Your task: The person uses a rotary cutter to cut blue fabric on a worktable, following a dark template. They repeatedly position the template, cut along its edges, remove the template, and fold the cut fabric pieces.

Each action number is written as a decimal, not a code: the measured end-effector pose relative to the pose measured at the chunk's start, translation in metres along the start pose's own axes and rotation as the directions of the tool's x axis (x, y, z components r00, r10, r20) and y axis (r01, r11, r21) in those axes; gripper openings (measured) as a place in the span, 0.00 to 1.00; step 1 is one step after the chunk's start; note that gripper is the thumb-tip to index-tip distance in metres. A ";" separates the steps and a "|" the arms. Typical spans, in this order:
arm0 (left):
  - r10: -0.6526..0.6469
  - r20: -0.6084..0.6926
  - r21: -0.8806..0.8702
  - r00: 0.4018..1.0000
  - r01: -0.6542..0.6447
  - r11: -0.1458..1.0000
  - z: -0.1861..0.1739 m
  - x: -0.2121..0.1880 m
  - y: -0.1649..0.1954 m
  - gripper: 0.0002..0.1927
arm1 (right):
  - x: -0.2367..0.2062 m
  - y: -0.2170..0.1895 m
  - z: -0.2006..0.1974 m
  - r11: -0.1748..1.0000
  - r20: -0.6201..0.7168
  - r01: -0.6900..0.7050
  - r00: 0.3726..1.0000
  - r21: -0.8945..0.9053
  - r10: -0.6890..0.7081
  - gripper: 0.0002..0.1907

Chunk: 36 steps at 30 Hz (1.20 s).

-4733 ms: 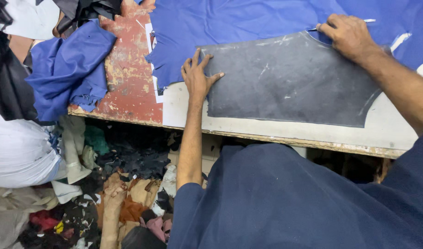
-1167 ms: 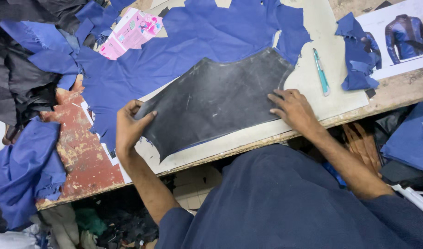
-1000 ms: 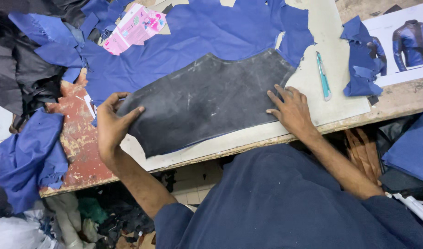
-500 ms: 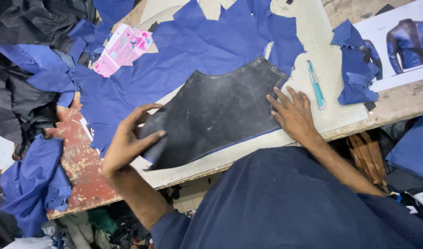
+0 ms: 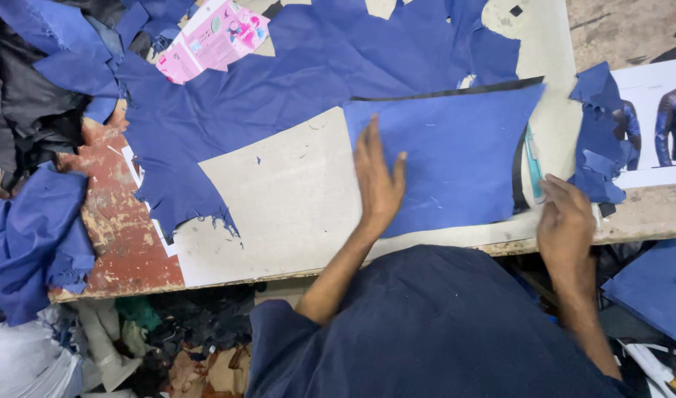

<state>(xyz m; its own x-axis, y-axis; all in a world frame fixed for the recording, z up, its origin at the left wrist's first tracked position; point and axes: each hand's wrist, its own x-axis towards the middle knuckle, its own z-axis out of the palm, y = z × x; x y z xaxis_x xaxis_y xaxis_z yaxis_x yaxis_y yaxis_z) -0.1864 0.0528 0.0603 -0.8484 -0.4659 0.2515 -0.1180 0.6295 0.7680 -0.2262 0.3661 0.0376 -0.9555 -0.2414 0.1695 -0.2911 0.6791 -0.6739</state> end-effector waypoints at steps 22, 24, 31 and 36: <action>-0.252 0.104 -0.768 0.962 0.239 0.594 -0.187 -0.023 -0.016 0.18 | 0.002 -0.021 0.034 0.978 -0.145 0.138 0.976 -0.158 -0.161 0.16; -0.352 0.088 -0.661 0.932 0.319 0.679 -0.205 -0.025 -0.047 0.19 | -0.004 -0.033 0.047 0.975 -0.077 0.202 0.975 -0.089 -0.209 0.16; -0.210 -0.003 0.055 0.978 0.210 0.976 -0.169 -0.042 -0.059 0.21 | -0.023 -0.066 0.056 0.950 0.099 0.311 0.946 -0.027 -0.307 0.16; -0.246 0.305 -0.067 0.920 0.278 0.958 -0.130 -0.051 -0.025 0.47 | -0.045 -0.089 0.039 0.972 0.039 0.231 0.972 0.033 -0.232 0.16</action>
<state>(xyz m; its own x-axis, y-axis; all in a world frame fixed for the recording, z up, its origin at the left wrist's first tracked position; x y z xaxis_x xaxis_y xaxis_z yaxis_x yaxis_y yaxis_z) -0.0728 -0.0199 0.1051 -0.9089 -0.3941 -0.1367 -0.3143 0.4316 0.8455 -0.1551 0.2896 0.0616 -0.8592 -0.4196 0.2929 -0.5023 0.5819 -0.6396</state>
